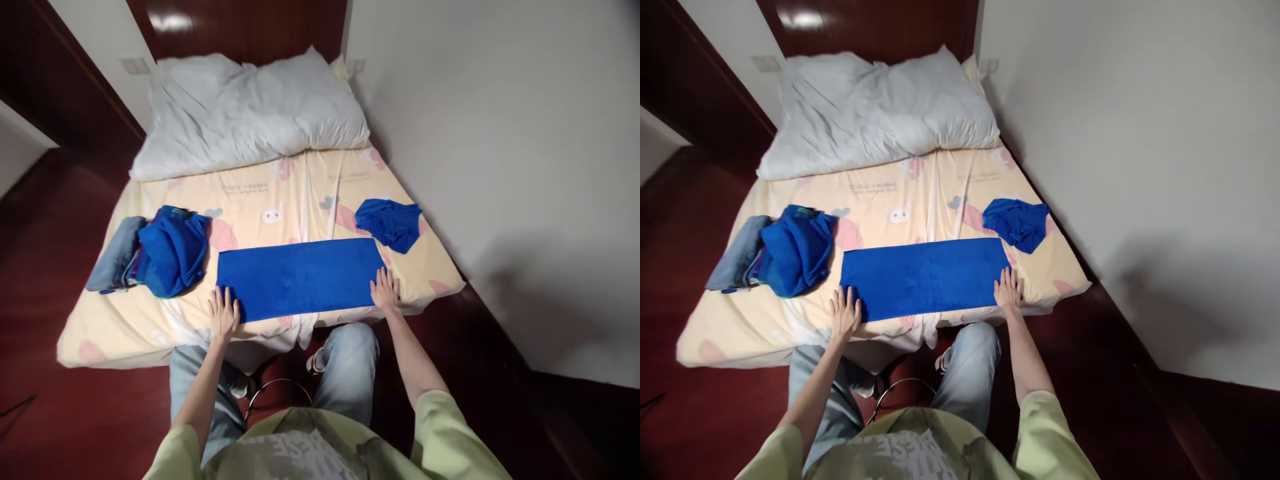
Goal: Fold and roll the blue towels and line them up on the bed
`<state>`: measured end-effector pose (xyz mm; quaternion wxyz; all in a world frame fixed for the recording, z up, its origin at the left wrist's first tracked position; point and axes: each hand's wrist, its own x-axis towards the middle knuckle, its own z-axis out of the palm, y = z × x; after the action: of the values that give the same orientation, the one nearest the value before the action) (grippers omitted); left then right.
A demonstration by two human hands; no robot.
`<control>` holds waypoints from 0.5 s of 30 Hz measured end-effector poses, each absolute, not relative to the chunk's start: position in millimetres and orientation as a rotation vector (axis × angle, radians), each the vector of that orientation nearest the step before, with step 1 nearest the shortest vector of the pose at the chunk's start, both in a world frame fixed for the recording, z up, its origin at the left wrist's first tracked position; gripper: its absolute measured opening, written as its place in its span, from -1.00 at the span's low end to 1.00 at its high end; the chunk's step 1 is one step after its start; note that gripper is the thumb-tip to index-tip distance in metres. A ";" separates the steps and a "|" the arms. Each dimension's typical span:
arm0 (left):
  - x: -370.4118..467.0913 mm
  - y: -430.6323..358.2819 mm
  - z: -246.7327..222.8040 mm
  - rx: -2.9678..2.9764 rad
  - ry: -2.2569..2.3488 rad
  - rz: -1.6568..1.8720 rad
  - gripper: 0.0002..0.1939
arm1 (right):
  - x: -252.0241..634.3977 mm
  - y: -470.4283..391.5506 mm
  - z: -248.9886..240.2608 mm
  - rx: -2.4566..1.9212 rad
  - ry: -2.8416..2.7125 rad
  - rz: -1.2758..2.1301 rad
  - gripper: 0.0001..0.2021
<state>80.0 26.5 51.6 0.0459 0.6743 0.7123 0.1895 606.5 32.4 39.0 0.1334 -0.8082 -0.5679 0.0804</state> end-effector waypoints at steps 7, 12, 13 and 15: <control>121.0 -120.0 69.7 2.137 1.428 0.230 -0.61 | 451.6 -48.1 59.4 -1.503 -0.761 0.970 -0.51; 140.5 -190.7 62.3 2.124 0.972 -0.209 -0.64 | 358.3 -92.6 39.5 -1.125 -0.060 1.373 -0.69; 140.6 -193.8 63.4 2.127 0.961 -0.237 -0.63 | 349.4 -94.1 37.1 -1.115 -0.007 1.399 -0.73; 137.6 -193.4 68.3 2.140 1.009 -0.242 -0.61 | 340.0 -92.4 34.6 -1.096 0.053 1.427 -0.80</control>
<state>137.6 -193.4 68.3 0.3725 0.8350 0.3938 -0.0942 340.0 -92.4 34.6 0.6216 -0.4771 0.0229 0.6209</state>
